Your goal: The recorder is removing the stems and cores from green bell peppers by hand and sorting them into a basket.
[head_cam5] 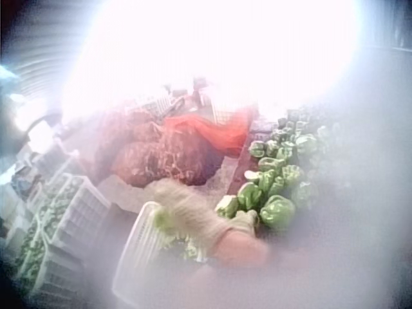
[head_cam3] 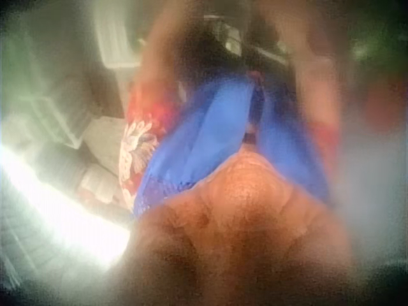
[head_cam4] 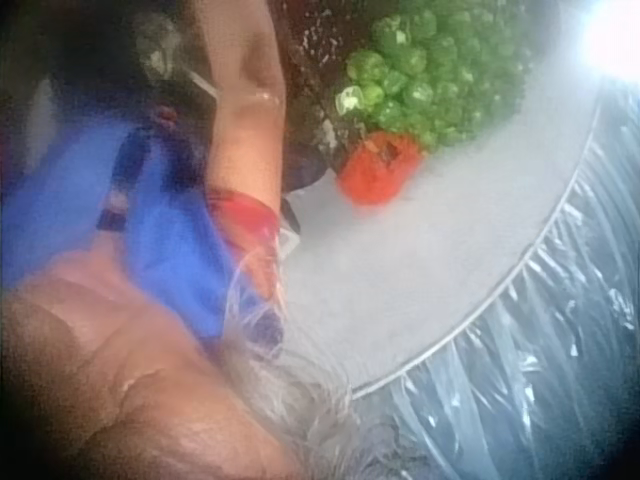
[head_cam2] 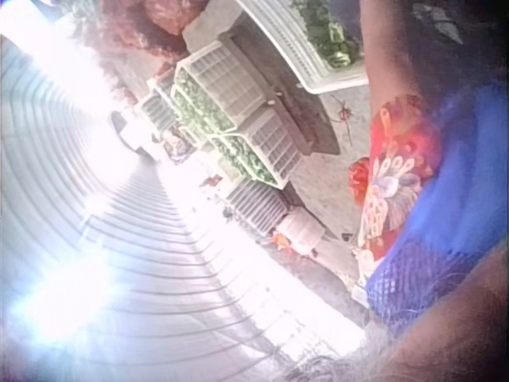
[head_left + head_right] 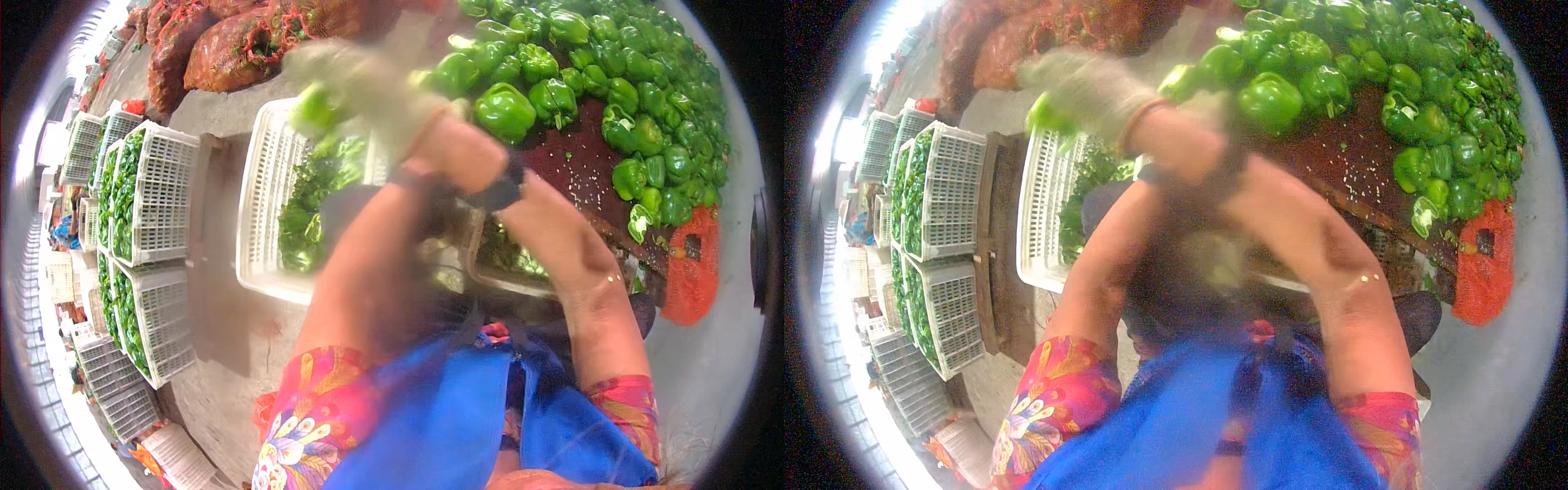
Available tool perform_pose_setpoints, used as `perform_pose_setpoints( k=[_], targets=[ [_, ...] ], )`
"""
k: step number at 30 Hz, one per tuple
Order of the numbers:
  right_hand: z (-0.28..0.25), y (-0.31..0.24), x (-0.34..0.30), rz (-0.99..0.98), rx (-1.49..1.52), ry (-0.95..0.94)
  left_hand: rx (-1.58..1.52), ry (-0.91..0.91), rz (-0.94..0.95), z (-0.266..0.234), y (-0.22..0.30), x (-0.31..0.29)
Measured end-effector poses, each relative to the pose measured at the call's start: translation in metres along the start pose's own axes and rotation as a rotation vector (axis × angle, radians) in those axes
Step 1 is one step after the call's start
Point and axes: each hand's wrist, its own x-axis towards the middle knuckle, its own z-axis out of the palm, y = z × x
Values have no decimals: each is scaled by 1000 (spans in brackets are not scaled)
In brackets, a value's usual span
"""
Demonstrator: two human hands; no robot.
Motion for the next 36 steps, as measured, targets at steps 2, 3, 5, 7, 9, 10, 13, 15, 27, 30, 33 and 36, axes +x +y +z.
perform_pose_setpoints(
  k=[2,3,5,7,9,10,13,15,27,30,33,36],
  targets=[
    [14,8,3,-175,-448,-87,36,30,9,6,-9,1],
    [4,10,-2,-329,-626,26,72,30,8,8,-12,6],
    [-13,13,-24,-494,-765,121,155,31,-38,0,-32,5],
    [-76,43,-84,-120,-640,74,212,8,-32,7,-31,20],
    [-113,43,-128,471,-469,110,231,-2,0,5,-18,23],
    [-122,33,-152,874,-338,167,322,-26,1,-1,-5,17],
    [-154,63,-229,802,-405,40,432,-63,87,-5,3,18],
    [-124,37,-214,1119,27,276,469,-57,24,-10,5,10],
    [-101,28,-206,1039,339,542,276,-108,86,8,-23,-14],
    [-127,17,-229,833,326,587,-761,-246,127,37,6,-43],
    [-166,24,-238,706,439,762,-963,-394,258,35,70,-61],
    [-193,0,-231,697,490,829,-1105,-468,202,47,104,-60]
  ],
)
